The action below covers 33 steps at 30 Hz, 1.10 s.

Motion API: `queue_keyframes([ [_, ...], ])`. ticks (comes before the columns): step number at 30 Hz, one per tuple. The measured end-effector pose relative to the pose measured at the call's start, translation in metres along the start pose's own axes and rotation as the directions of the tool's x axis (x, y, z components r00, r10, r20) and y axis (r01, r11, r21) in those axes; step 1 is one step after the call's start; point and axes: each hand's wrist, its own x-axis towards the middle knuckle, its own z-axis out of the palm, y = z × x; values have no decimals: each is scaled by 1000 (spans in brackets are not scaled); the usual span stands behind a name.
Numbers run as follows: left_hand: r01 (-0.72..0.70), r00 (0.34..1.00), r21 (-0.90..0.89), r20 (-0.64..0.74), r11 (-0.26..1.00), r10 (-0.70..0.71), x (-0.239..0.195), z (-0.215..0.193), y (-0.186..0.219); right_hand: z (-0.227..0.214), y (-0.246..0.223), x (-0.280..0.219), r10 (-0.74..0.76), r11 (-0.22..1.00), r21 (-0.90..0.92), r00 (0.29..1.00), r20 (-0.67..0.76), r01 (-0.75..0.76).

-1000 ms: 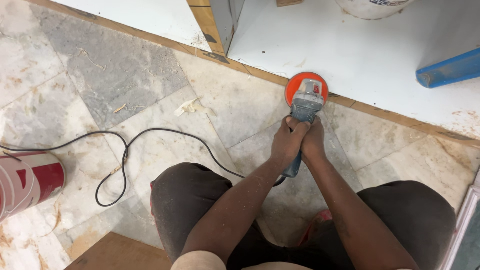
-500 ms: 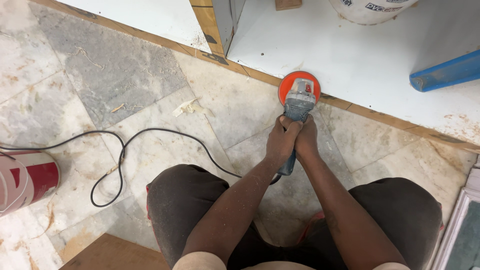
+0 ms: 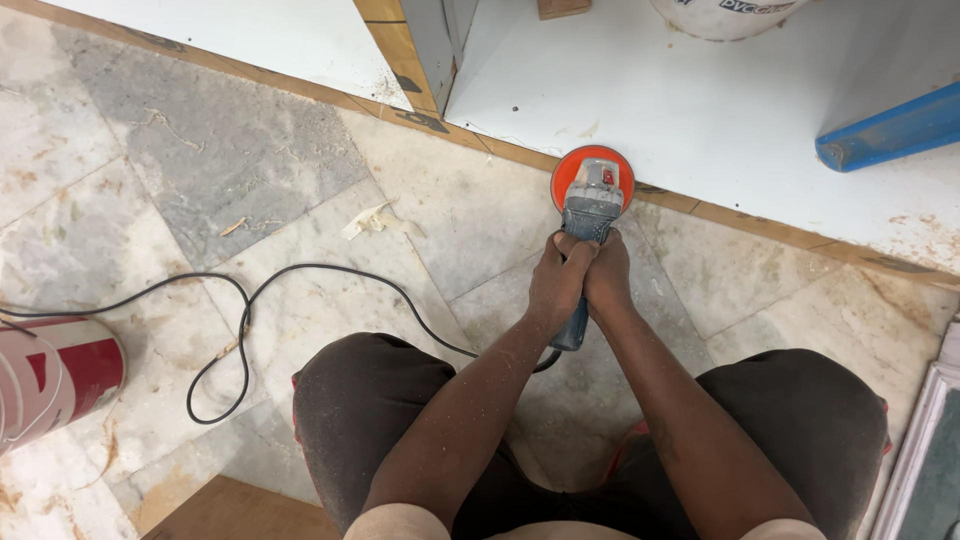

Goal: The person uses an angle grinder to smooth the floor along the base of a white cabinet. They move the tool steadily along the edge, generating dust as they work.

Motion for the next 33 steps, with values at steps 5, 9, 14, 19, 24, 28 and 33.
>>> queue_keyframes([
  [5, -6, 1000, 46, 5, 999, 6, -1, 6, 0, -7, 4, 2, 8, 1000, 10, 999, -46, -8],
  [9, 9, 1000, 57, 26, 998, -10, -1, 13, 0, -15, 5, 1, 34, 999, -34, 997, -76, -37],
  [14, -10, 999, 92, 32, 996, 7, -1, 24, -2, -26, 6, -1, 30, 999, 19, 996, -87, -29],
  [19, -41, 999, 108, 38, 993, 37, -2, 27, 0, -29, 1, -2, 40, 998, 48, 994, -104, -35],
  [24, -55, 998, 59, 14, 997, 55, -2, 13, 4, -12, -6, 0, -28, 1000, 3, 997, -76, 28],
  [28, -32, 999, 17, 7, 999, 32, -1, 0, 6, 1, -11, -1, -18, 1000, -4, 1000, 11, 19],
  [33, -25, 1000, 18, -16, 1000, 25, -1, -7, 5, 8, -10, 0, -1, 999, -36, 1000, -6, 1],
])
